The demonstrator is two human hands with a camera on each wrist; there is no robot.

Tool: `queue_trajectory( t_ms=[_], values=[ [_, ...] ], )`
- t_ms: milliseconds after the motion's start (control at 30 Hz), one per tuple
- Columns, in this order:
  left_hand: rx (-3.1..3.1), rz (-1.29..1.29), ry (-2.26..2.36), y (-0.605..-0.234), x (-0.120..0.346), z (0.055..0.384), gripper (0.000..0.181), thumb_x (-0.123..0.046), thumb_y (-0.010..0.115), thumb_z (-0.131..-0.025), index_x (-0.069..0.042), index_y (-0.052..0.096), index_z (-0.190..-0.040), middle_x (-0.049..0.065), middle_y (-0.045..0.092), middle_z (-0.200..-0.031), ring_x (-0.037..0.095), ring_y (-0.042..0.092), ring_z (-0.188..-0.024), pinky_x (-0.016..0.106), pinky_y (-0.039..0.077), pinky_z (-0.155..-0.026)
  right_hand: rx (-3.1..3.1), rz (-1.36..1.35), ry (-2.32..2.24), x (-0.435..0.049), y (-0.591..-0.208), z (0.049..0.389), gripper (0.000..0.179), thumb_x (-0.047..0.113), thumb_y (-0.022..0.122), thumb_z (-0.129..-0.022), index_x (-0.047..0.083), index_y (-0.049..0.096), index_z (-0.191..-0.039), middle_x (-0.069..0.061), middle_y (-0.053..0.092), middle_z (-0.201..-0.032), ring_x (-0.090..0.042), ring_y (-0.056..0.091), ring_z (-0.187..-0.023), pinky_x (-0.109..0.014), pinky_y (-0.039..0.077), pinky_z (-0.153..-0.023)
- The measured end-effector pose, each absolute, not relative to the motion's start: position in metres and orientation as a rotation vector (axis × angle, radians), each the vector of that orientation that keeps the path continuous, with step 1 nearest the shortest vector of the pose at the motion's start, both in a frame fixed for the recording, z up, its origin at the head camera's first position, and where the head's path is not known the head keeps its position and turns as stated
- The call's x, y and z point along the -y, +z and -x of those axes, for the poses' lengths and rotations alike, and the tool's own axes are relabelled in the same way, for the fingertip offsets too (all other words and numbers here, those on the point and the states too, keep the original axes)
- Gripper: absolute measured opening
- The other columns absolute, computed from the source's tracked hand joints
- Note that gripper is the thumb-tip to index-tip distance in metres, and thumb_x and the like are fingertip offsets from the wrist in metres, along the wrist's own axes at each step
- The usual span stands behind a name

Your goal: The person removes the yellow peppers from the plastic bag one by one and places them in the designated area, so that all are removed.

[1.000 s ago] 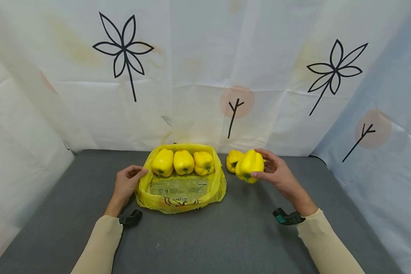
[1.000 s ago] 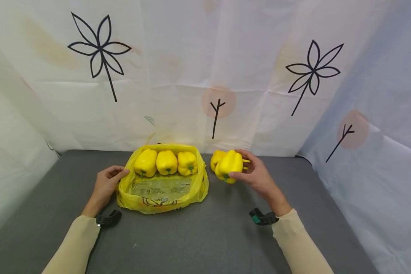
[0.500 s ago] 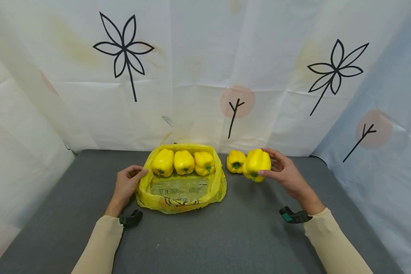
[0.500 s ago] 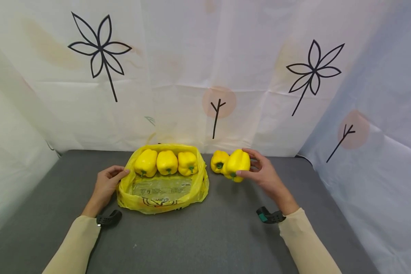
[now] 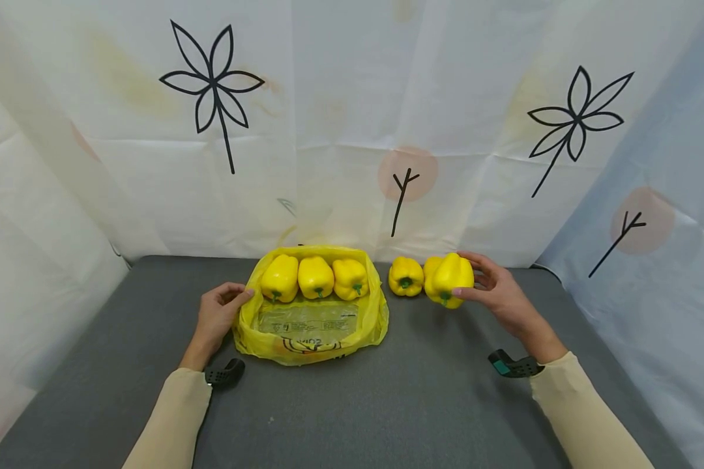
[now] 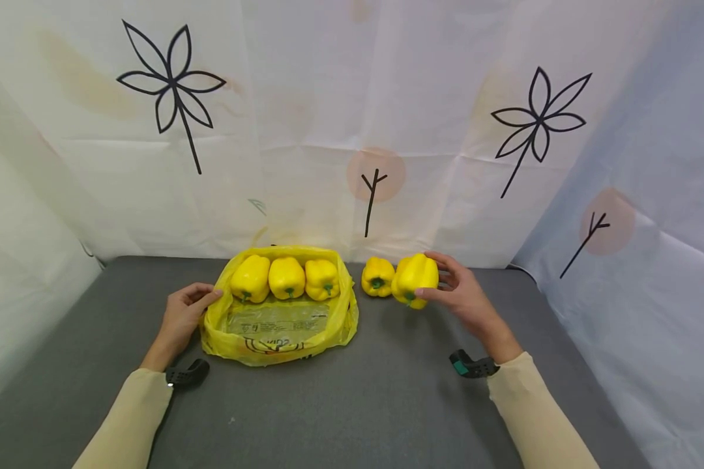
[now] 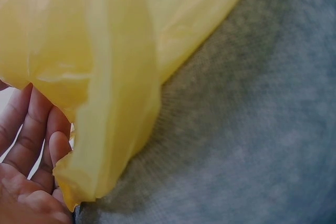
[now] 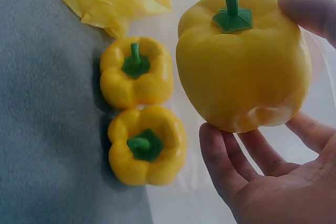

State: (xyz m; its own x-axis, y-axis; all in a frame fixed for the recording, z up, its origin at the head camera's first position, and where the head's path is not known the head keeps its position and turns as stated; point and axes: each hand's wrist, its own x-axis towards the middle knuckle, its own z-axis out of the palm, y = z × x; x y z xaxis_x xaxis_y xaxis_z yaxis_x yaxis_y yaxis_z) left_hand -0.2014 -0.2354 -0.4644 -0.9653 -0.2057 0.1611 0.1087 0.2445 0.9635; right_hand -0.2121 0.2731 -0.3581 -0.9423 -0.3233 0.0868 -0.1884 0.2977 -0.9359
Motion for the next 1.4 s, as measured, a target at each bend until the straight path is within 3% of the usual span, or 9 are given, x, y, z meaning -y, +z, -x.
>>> queue_trajectory(
  t_ms=[267, 900, 1400],
  values=[
    [2.258, -0.090, -1.792, -0.466, 0.236, 0.202, 0.037, -0.026, 0.071, -0.098, 0.007, 0.067, -0.111, -0.005, 0.066, -0.091, 0.010, 0.060, -0.085, 0.020, 0.051, -0.074, -2.454, 0.443, -1.719, -0.283, -0.357, 0.216, 0.071, 0.015, 0.070, -0.098, 0.008, 0.033, -0.157, -0.019, 0.031, -0.154, -0.031, 0.043, -0.133, -0.021, 0.050, -0.089],
    [2.262, -0.104, -1.792, -0.466, 0.236, 0.203, 0.036, -0.027, 0.071, -0.098, 0.006, 0.067, -0.112, -0.006, 0.065, -0.092, 0.011, 0.059, -0.085, 0.019, 0.051, -0.073, -2.483, 0.316, -1.706, -0.311, -0.359, 0.228, 0.075, 0.017, 0.067, -0.100, 0.008, 0.024, -0.161, -0.023, 0.026, -0.158, -0.007, 0.053, -0.115, -0.015, 0.047, -0.089],
    [2.254, -0.099, -1.796, -0.466, 0.236, 0.203, 0.035, -0.026, 0.072, -0.098, 0.007, 0.067, -0.111, -0.005, 0.066, -0.092, 0.011, 0.060, -0.085, 0.019, 0.051, -0.074, -2.469, 0.250, -1.697, -0.332, -0.367, 0.242, 0.077, 0.020, 0.064, -0.102, 0.008, 0.018, -0.163, -0.025, 0.022, -0.159, -0.006, 0.052, -0.113, -0.018, 0.047, -0.090]
  ],
)
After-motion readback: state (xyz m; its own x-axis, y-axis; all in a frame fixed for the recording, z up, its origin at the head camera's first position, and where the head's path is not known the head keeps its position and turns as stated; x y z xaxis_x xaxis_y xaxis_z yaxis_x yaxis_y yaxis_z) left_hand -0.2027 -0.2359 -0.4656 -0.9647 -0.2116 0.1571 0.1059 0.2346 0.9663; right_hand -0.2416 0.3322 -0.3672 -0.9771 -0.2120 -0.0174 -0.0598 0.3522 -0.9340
